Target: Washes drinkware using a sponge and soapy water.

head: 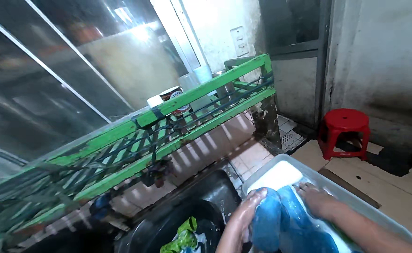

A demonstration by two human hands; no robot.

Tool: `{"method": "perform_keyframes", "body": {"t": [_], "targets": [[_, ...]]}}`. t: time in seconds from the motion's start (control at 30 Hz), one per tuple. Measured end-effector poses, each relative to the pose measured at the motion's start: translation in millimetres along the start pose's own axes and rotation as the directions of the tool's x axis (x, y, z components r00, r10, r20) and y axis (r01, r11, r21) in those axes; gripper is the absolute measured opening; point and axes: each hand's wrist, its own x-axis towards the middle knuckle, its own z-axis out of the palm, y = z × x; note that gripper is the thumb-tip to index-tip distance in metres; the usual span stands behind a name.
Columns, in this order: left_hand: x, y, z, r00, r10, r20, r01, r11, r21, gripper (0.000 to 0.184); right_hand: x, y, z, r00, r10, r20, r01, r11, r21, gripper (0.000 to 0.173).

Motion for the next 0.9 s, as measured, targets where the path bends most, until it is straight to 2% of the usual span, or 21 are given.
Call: {"method": "perform_keyframes", "body": {"t": [0.1,0.17,0.23,0.3,0.33,0.37,0.43,0.5,0.53,0.6,0.67,0.7,0.77,0.83,0.87,0.9], "targets": [[11,-12,-6,0.995,-0.016,-0.102,-0.015,0.957,-0.288,0.041,2,-1,0,0.998,0.048,-0.044,-0.043,0.992,0.121,0.07],[14,-14,-8,0.991,-0.015,-0.133,-0.052,0.875,-0.481,0.035,5,5,-7,0.992,0.108,-0.064,-0.079,0.935,0.347,0.066],[14,-14,-4,0.987,0.02,-0.16,-0.111,0.804,-0.585,0.035,-5,5,-22,0.988,0.135,-0.069,-0.06,0.768,0.638,0.061],[17,-12,4,0.978,0.047,-0.201,-0.163,0.77,-0.617,0.039,-35,-17,-42,0.985,0.099,-0.142,0.054,0.601,0.797,0.061],[21,-12,9,0.974,0.057,-0.218,-0.181,0.774,-0.606,0.039,-54,-35,-50,0.977,0.06,-0.202,0.13,0.585,0.8,0.065],[25,-12,15,0.97,0.062,-0.237,-0.192,0.792,-0.58,0.041,-71,-53,-53,0.957,-0.007,-0.289,0.229,0.628,0.744,0.069],[30,-12,31,0.953,0.071,-0.294,-0.225,0.815,-0.534,0.043,-88,-84,-45,0.846,-0.215,-0.489,0.445,0.789,0.424,0.071],[26,-17,46,0.935,0.137,-0.327,-0.28,0.851,-0.444,0.043,-81,-99,-35,0.725,-0.323,-0.608,0.469,0.878,0.094,0.064],[22,-19,50,0.932,0.175,-0.319,-0.289,0.888,-0.358,0.044,-70,-99,-35,0.69,-0.313,-0.652,0.454,0.89,0.053,0.061],[20,-20,52,0.937,0.236,-0.259,-0.287,0.941,-0.18,0.056,-50,-90,-48,0.732,-0.205,-0.65,0.407,0.896,0.177,0.05],[27,-17,44,0.932,0.316,-0.18,-0.312,0.949,0.05,0.083,-45,-81,-68,0.856,-0.095,-0.508,0.299,0.893,0.338,0.044],[29,-13,37,0.922,0.376,-0.097,-0.35,0.913,0.21,0.095,-45,-78,-73,0.897,-0.101,-0.431,0.271,0.896,0.353,0.044],[30,-3,25,0.888,0.444,0.124,-0.435,0.721,0.539,0.1,-50,-74,-73,0.924,-0.199,-0.328,0.313,0.885,0.343,0.053],[20,11,14,0.816,0.464,0.345,-0.549,0.433,0.715,0.092,-54,-71,-66,0.928,-0.264,-0.263,0.36,0.817,0.451,0.064],[15,16,8,0.773,0.501,0.389,-0.576,0.298,0.761,0.086,-57,-68,-66,0.936,-0.258,-0.238,0.349,0.76,0.549,0.058],[12,18,1,0.723,0.591,0.359,-0.571,0.219,0.791,0.081,-60,-63,-69,0.941,-0.255,-0.224,0.339,0.679,0.651,0.048]]}}
